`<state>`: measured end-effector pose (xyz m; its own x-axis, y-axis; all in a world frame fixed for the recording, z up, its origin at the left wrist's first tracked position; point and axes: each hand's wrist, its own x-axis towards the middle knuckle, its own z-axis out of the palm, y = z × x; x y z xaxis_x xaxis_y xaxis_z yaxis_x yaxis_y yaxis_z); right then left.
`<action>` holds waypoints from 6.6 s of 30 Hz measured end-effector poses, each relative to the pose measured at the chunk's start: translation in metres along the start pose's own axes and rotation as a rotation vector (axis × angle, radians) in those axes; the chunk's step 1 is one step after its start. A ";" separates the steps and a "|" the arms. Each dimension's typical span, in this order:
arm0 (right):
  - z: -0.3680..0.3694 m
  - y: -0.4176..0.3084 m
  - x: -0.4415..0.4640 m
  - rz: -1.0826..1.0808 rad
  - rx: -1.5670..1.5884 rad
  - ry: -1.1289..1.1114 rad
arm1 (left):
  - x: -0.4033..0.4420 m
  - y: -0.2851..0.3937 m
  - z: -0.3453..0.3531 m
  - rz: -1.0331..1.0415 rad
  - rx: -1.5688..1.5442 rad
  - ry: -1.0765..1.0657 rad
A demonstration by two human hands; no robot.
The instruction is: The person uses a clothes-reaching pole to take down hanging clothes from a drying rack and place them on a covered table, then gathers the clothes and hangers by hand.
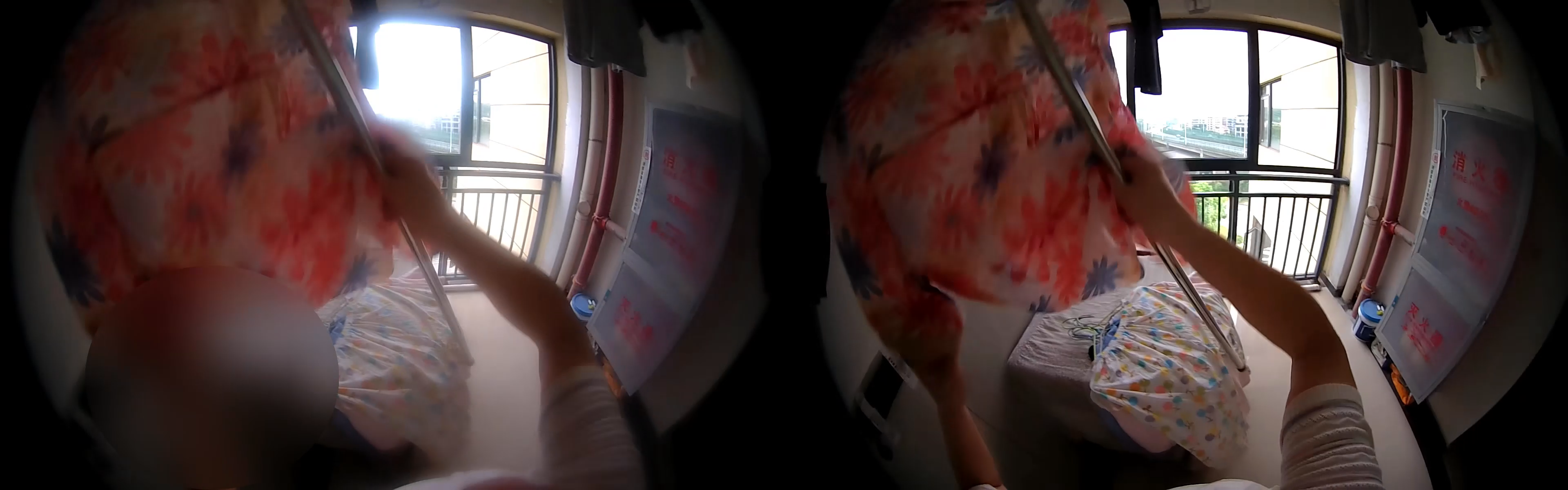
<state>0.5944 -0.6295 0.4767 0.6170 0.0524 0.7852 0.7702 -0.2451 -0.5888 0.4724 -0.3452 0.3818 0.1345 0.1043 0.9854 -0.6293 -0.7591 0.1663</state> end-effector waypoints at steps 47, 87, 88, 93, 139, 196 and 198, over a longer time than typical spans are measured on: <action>-0.441 0.011 -0.500 0.840 -0.461 0.582 | 0.013 0.328 0.284 0.095 -0.561 -1.060; -0.188 0.114 -0.420 1.065 -0.028 0.097 | -0.212 -0.084 0.225 -0.493 0.415 -1.002; -0.184 0.108 -0.420 1.068 -0.051 0.090 | -0.200 -0.063 0.225 -0.407 0.277 -1.047; -0.163 0.084 -0.409 1.049 -0.083 -0.061 | -0.215 0.124 0.242 -0.714 -1.193 -1.359; -0.296 -0.068 -0.037 0.015 -0.023 -0.024 | -0.030 0.199 0.197 -0.069 -0.715 -0.977; -0.242 0.003 -0.279 0.543 -0.124 0.431 | -0.109 0.185 0.275 0.034 -0.739 -1.192; -0.274 0.003 -0.316 0.593 -0.115 0.500 | -0.137 0.182 0.247 0.274 -0.620 -1.414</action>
<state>0.3576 -0.9118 0.2787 0.7531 -0.5542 0.3547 0.2959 -0.1962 -0.9349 0.5288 -0.6564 0.2682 0.3253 -0.9210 0.2143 -0.9106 -0.2440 0.3336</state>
